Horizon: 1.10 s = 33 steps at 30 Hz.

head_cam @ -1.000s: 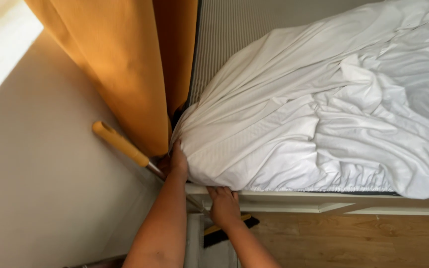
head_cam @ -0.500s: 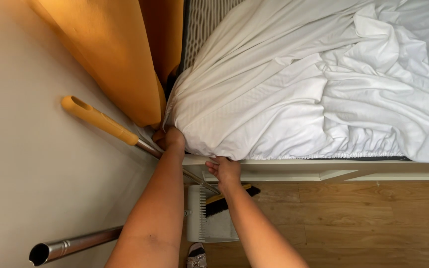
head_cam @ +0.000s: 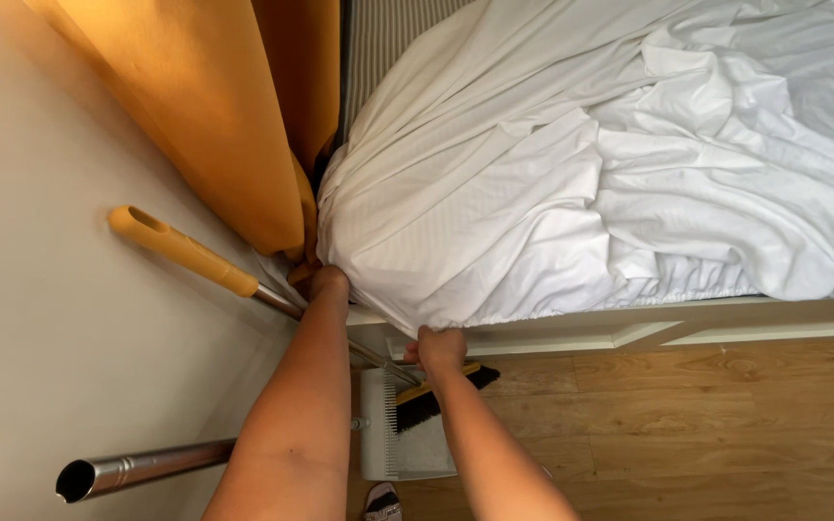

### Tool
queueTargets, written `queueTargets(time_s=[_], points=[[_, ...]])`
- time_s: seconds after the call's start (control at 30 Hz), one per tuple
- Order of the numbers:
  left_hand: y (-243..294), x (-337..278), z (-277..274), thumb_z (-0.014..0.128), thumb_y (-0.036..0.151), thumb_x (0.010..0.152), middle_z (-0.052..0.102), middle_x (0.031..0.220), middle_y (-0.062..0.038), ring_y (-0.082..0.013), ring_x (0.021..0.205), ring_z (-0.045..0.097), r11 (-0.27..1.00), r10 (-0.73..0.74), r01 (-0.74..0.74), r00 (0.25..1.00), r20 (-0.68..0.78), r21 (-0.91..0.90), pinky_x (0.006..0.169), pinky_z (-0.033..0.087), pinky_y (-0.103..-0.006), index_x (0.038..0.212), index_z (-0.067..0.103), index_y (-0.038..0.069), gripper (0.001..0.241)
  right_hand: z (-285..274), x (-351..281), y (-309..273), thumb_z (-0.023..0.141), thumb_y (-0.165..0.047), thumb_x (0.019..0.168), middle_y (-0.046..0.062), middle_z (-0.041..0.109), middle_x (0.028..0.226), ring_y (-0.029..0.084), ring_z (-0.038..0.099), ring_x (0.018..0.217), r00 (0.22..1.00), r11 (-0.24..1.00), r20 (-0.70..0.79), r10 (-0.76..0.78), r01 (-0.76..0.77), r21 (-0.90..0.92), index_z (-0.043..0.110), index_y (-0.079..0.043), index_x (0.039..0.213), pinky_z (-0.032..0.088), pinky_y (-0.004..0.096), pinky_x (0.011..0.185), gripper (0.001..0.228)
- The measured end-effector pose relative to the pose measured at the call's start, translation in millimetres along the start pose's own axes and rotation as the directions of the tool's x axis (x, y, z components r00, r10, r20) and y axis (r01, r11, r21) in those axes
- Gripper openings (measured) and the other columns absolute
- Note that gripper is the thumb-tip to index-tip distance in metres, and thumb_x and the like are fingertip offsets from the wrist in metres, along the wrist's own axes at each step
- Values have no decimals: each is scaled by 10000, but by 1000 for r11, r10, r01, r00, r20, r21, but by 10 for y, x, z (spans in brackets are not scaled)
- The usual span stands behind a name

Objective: The person spreads a white fitted sheet over a mattress, pulling and tucking the elasticized edges under the mattress corners to secure it. The person moves around the bed to adjust the sheet on all sides.

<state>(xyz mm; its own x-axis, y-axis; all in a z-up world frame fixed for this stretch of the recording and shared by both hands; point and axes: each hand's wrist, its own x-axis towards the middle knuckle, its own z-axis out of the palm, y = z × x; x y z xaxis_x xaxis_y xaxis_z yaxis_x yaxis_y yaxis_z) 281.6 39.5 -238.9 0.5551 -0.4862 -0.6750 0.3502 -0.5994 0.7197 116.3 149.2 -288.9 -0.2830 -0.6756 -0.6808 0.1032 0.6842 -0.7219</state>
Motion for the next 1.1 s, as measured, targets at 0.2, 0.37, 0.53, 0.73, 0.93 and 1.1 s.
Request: queueTargets(time_s=[0.2, 0.37, 0.53, 0.73, 0.93, 1.1], points=[[7, 341, -447, 429, 411, 986, 469, 1530, -158, -291, 1340, 522, 1000, -23, 23, 999, 27, -3, 1109, 418, -404, 1531, 340, 20, 677, -116, 252, -164, 562, -64, 962, 120, 722, 787, 189, 684, 602, 982, 974, 139, -125, 95, 207, 642, 13, 1015, 479, 293, 489, 123], [-160, 477, -766, 417, 403, 991, 458, 1546, -148, -285, 1355, 510, 999, -40, 41, 998, 41, -3, 1118, 406, -405, 1541, 339, 30, 669, -102, 210, -229, 529, -101, 997, 94, 725, 828, 170, 680, 659, 988, 967, 153, -2, -37, 251, 664, 20, 1026, 497, 274, 527, 184], [-241, 504, -941, 404, 396, 996, 446, 1561, -139, -280, 1369, 497, 999, -50, 50, 997, 58, -2, 1128, 395, -406, 1551, 337, 40, 663, -46, 182, -240, 579, -64, 980, 129, 702, 975, 209, 706, 779, 991, 828, 136, 19, -92, 553, 643, 33, 1078, 552, 279, 626, 152], [-195, 399, -789, 389, 387, 1002, 432, 1580, -127, -273, 1386, 482, 998, -70, 71, 994, 84, 2, 1139, 380, -406, 1563, 335, 52, 655, 134, 330, -140, 577, -39, 928, 213, 578, 1203, 334, 575, 1144, 971, 711, 238, -22, -152, 687, 593, 77, 1115, 563, 419, 1005, 220], [-261, 103, -7, 375, 378, 1007, 418, 1598, -115, -266, 1403, 467, 996, -91, 91, 989, 115, 13, 1150, 366, -407, 1574, 333, 64, 649, 140, -19, -488, 750, -136, 907, 267, 361, 1416, 402, 401, 1343, 959, 588, 282, 38, -250, 769, 315, 47, 1374, 325, 494, 1236, 663], [-371, 366, 53, 362, 370, 1012, 407, 1614, -106, -261, 1417, 455, 994, -105, 104, 986, 133, 15, 1160, 354, -408, 1584, 332, 74, 644, 172, -135, -621, 763, -259, 740, 146, 535, 1450, 355, 489, 1317, 930, 560, 346, -122, -223, 798, 407, -62, 1490, 316, 458, 1160, 853]])
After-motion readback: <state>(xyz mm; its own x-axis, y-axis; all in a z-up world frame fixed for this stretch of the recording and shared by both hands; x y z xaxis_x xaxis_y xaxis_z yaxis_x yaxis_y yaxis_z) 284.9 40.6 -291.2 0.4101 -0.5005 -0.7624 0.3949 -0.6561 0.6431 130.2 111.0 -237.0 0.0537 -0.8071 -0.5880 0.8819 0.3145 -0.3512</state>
